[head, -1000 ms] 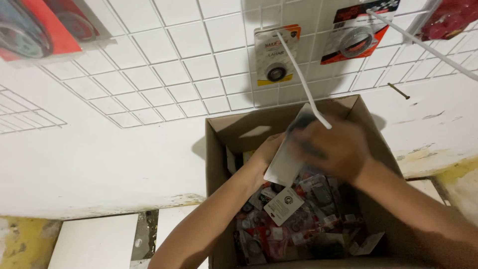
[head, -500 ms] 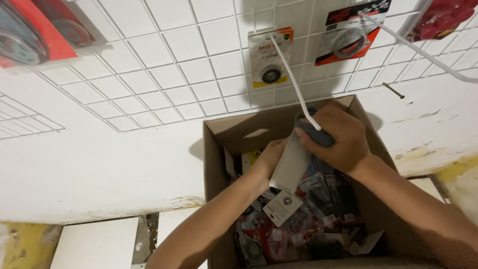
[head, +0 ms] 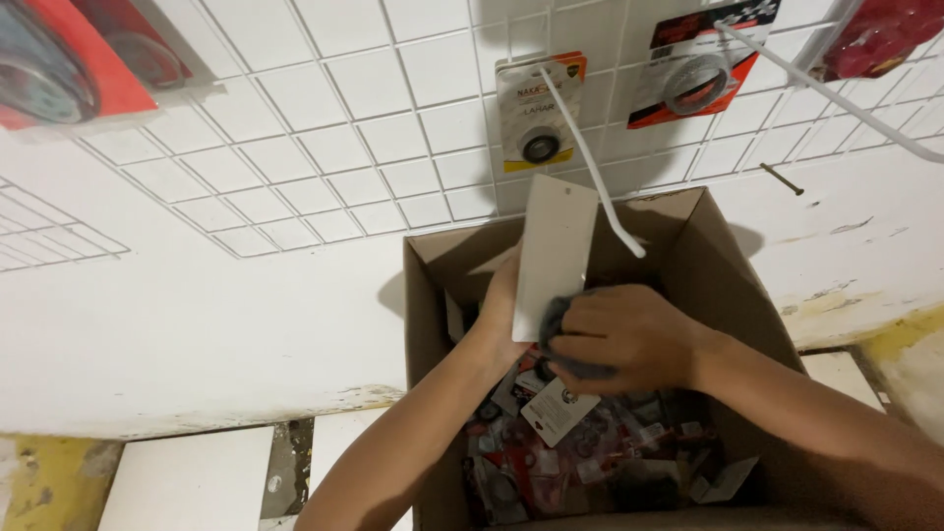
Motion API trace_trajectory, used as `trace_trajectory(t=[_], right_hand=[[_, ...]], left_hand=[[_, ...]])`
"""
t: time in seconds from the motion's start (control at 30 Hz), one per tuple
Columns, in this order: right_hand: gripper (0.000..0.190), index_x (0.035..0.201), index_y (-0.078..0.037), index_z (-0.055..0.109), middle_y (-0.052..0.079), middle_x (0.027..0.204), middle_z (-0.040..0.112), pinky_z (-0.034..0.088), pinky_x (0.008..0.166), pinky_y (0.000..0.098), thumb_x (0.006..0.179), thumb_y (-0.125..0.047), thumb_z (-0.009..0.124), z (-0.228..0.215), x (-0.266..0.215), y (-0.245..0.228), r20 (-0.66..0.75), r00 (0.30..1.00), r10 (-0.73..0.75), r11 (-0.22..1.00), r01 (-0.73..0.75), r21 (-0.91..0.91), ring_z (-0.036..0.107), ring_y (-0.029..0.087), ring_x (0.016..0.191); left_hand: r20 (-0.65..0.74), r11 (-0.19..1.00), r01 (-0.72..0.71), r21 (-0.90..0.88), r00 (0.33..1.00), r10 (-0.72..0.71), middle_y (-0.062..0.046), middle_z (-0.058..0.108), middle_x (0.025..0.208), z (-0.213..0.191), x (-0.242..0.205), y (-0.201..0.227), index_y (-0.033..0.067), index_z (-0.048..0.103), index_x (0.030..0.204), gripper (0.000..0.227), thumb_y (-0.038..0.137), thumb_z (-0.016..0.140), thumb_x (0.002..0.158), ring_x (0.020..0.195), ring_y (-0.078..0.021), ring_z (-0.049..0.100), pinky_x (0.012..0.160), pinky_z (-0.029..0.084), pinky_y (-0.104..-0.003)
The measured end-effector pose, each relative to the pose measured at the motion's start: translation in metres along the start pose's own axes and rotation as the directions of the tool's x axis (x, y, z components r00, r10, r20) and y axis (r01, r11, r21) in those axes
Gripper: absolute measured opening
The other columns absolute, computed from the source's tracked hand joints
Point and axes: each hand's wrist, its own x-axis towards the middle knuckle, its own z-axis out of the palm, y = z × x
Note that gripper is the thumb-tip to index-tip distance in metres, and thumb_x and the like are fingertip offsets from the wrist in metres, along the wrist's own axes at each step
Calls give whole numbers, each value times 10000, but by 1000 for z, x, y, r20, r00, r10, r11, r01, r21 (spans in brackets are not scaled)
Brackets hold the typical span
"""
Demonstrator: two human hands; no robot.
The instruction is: The person wipes the packaging of small hardware items, such as a master key set and a lock cylinder, using a yellow cloth. They retrieve the items from a cardboard box, clean the plastic and cardboard surfaces, and then hang them on a wall-mounted wire grid display.
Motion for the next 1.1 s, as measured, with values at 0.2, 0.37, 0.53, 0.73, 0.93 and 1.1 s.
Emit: trace_trajectory(t=[0.2, 0.37, 0.53, 0.73, 0.93, 1.1], right_hand=[[272, 1013, -95, 766, 81, 870, 685, 572, 655, 415, 884, -333, 795, -9, -31, 37, -123, 966, 226, 952, -245, -183, 696, 316, 767], [164, 862, -94, 720, 65, 734, 667, 491, 518, 372, 862, -255, 748, -14, 9, -18, 396, 918, 3, 991, 50, -125, 617, 234, 599], [201, 995, -119, 750, 64, 884, 675, 557, 665, 359, 943, -312, 736, 28, -38, 8, -15, 970, -243, 938, 231, -258, 684, 244, 789], [433, 1184, -104, 743, 73, 956, 700, 572, 667, 409, 896, -427, 735, 16, -28, 3, -73, 995, 67, 956, -85, -280, 701, 281, 822], [248, 1136, -122, 757, 50, 846, 595, 521, 579, 338, 984, -305, 686, 16, 2, -32, 31, 960, -280, 945, 281, -170, 598, 218, 675], [214, 1061, -77, 732, 118, 843, 610, 555, 609, 405, 918, -233, 760, -5, 12, -10, -62, 989, -135, 900, 96, -424, 628, 296, 688]], left_hand=[[57, 995, -34, 89, 998, 29, -64, 677, 994, 0, -8, 1, 45, 648, 1200, 367, 352, 525, 1043, 793, -101, 602, 668, 472, -256], [109, 985, -67, 162, 993, 50, -34, 669, 910, 4, -15, -2, 59, 678, 1142, 322, 333, 546, 1039, 736, -91, 575, 642, 466, -258], [15, 952, -73, 299, 997, 72, -203, 644, 1302, -16, -5, -19, 26, 546, 1438, 549, 415, 563, 1052, 1095, -250, 651, 877, 551, -430], [19, 960, -74, 269, 997, 72, -202, 647, 1290, -11, -36, -22, 80, 606, 1391, 484, 413, 537, 1047, 1139, -280, 651, 927, 532, -431], [177, 962, -112, 249, 982, 68, -247, 561, 1393, -62, 22, -40, 3, 512, 1430, 500, 339, 324, 1110, 1316, -320, 538, 1118, 426, -426], [72, 944, -21, 328, 997, -3, -204, 601, 1138, -34, 2, -7, 3, 575, 1303, 551, 457, 481, 1007, 1062, -260, 581, 936, 488, -372]])
